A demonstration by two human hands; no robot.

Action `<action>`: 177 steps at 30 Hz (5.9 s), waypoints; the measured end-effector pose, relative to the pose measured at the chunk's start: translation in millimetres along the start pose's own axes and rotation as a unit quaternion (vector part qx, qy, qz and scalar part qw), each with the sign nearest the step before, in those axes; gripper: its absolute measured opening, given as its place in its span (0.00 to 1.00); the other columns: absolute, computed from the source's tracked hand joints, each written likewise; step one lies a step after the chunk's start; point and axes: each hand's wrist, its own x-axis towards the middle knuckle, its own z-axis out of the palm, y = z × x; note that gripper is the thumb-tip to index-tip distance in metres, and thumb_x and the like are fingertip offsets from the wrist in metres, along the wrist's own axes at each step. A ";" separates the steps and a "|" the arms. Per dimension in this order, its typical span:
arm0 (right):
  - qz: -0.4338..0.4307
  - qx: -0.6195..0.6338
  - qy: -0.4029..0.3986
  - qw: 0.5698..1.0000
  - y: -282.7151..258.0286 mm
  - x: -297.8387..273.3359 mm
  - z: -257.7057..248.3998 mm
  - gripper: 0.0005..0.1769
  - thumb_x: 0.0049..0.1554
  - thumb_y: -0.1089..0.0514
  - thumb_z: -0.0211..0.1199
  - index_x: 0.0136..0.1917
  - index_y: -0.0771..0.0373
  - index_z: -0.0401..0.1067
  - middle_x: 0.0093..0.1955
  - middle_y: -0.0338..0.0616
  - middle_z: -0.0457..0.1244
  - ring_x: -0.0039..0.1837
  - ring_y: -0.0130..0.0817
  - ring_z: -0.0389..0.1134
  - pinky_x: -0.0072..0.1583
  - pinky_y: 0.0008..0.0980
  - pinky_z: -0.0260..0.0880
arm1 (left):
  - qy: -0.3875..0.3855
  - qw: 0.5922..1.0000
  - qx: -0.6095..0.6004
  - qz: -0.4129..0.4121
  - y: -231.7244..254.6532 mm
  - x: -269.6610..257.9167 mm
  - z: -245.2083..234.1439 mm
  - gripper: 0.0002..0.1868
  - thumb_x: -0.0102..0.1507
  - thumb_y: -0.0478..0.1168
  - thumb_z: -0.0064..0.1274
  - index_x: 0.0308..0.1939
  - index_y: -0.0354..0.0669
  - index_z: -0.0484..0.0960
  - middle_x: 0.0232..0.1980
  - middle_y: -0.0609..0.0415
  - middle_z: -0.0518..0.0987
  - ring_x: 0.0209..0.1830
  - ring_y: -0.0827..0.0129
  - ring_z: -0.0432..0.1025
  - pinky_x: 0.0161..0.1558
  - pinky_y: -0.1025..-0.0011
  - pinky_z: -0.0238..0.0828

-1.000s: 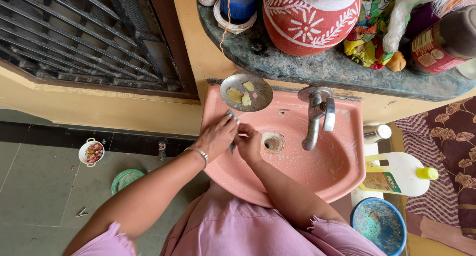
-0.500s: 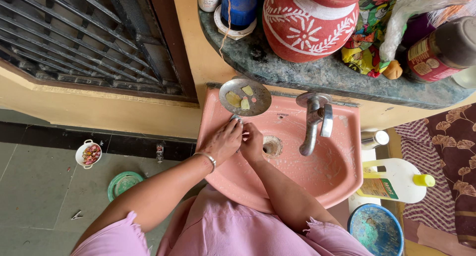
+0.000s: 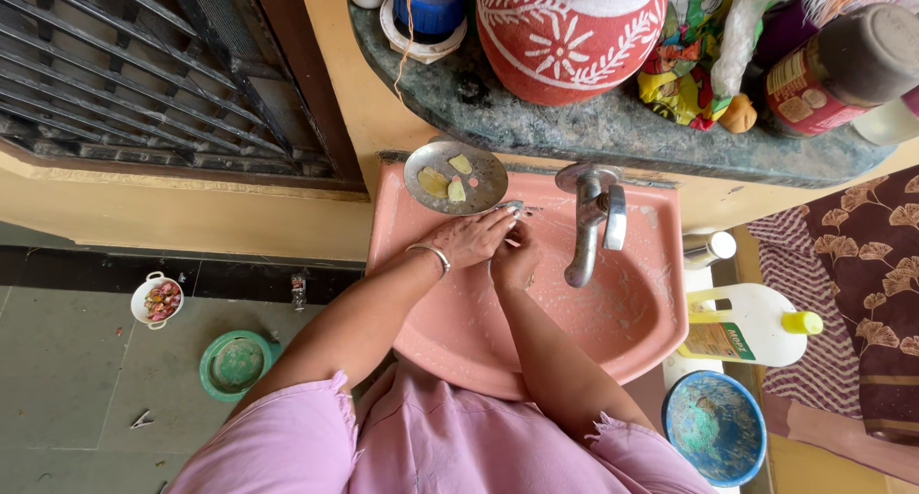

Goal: The person cleans a sink and its surroundings using a scouring pad. The person rubs the sink bowl, the faucet, and the adjacent tiled wall with the scouring pad before rinsing the areas with water.

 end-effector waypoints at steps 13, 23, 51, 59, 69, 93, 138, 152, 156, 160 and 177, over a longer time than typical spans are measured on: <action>-0.006 0.208 -0.643 0.737 -52.3 -77.6 -13.1 0.14 0.53 0.73 0.70 0.54 0.69 0.78 0.47 0.37 0.70 0.49 0.21 0.67 0.52 0.26 0.72 | -0.511 0.847 0.035 -0.141 61.4 -43.0 -241.2 0.10 0.64 0.37 0.52 0.45 0.40 0.88 0.48 0.46 0.82 0.52 0.56 0.76 0.48 0.63 0.75; -0.205 0.001 -0.410 0.889 -72.7 -53.4 -10.1 0.24 0.45 0.70 0.67 0.56 0.67 0.72 0.50 0.56 0.68 0.48 0.52 0.71 0.50 0.40 0.73 | -0.415 0.901 0.103 -0.079 48.1 -30.7 -151.7 0.10 0.58 0.39 0.54 0.40 0.47 0.88 0.50 0.52 0.80 0.55 0.58 0.70 0.53 0.62 0.68; -0.055 0.170 -0.556 0.812 -52.6 -71.5 -1.3 0.16 0.52 0.72 0.65 0.54 0.66 0.77 0.46 0.38 0.71 0.47 0.20 0.68 0.50 0.25 0.72 | -0.381 0.921 0.014 -0.084 30.4 -80.0 -181.9 0.08 0.59 0.35 0.52 0.34 0.43 0.88 0.39 0.54 0.83 0.48 0.66 0.77 0.49 0.69 0.76; -0.135 0.110 -0.442 0.880 -58.1 -83.7 4.6 0.11 0.50 0.70 0.67 0.48 0.66 0.75 0.42 0.42 0.70 0.43 0.29 0.70 0.48 0.28 0.73 | -0.308 0.930 -0.006 -0.198 41.4 -57.5 -207.3 0.09 0.58 0.34 0.52 0.36 0.43 0.88 0.46 0.52 0.82 0.53 0.62 0.74 0.54 0.68 0.73; -0.186 0.015 -0.180 0.966 -46.5 -31.6 -2.2 0.13 0.48 0.69 0.68 0.48 0.68 0.75 0.45 0.51 0.70 0.45 0.42 0.74 0.48 0.36 0.74 | -0.166 0.982 0.042 -0.077 8.3 -12.0 -104.0 0.09 0.59 0.34 0.50 0.36 0.37 0.86 0.48 0.47 0.82 0.59 0.58 0.73 0.65 0.64 0.68; -0.111 -0.004 -0.542 0.833 -56.9 -58.3 -5.8 0.07 0.48 0.69 0.70 0.42 0.68 0.75 0.35 0.49 0.69 0.38 0.31 0.66 0.44 0.33 0.72 | -0.328 0.928 -0.058 -0.165 34.2 -63.2 -186.1 0.10 0.62 0.32 0.49 0.32 0.40 0.87 0.41 0.47 0.85 0.52 0.60 0.77 0.61 0.63 0.71; -0.171 0.043 -0.161 0.971 -62.0 -46.5 3.1 0.16 0.54 0.70 0.61 0.57 0.70 0.72 0.49 0.54 0.69 0.44 0.39 0.74 0.47 0.34 0.76 | -0.455 0.818 0.351 -0.028 57.8 -4.3 -170.7 0.38 0.69 0.49 0.30 0.79 0.30 0.50 0.84 0.41 0.44 0.82 0.49 0.36 0.76 0.52 0.26; -0.228 -0.155 -0.478 0.834 -73.9 -49.4 -38.5 0.20 0.43 0.55 0.75 0.47 0.64 0.74 0.46 0.52 0.67 0.51 0.51 0.70 0.55 0.46 0.72 | -0.328 0.918 0.130 -0.181 59.1 -26.6 -170.8 0.13 0.62 0.39 0.47 0.47 0.45 0.82 0.48 0.54 0.77 0.54 0.64 0.69 0.59 0.66 0.62; -0.268 -0.293 -0.322 0.859 -53.9 -29.6 -49.5 0.09 0.53 0.60 0.64 0.49 0.57 0.78 0.51 0.48 0.69 0.55 0.50 0.69 0.58 0.46 0.70 | -0.402 0.889 0.120 -0.185 67.7 -20.5 -129.7 0.12 0.65 0.41 0.46 0.48 0.46 0.83 0.50 0.53 0.76 0.55 0.62 0.68 0.59 0.63 0.63; -0.285 -0.288 -0.151 0.902 -1.9 2.5 -60.6 0.13 0.49 0.63 0.63 0.49 0.57 0.78 0.50 0.45 0.70 0.55 0.50 0.67 0.57 0.48 0.67 | -0.350 0.898 0.063 -0.260 78.6 -4.4 -74.4 0.12 0.66 0.40 0.47 0.49 0.47 0.83 0.54 0.54 0.75 0.59 0.63 0.68 0.58 0.63 0.66; -0.267 -0.223 -0.088 0.933 51.5 39.4 -44.6 0.13 0.41 0.60 0.75 0.40 0.61 0.77 0.40 0.46 0.69 0.47 0.46 0.67 0.54 0.44 0.66 | -0.258 0.874 -0.102 -0.398 71.7 18.0 -60.4 0.33 0.54 0.48 0.66 0.55 0.34 0.70 0.56 0.44 0.71 0.60 0.55 0.66 0.59 0.59 0.66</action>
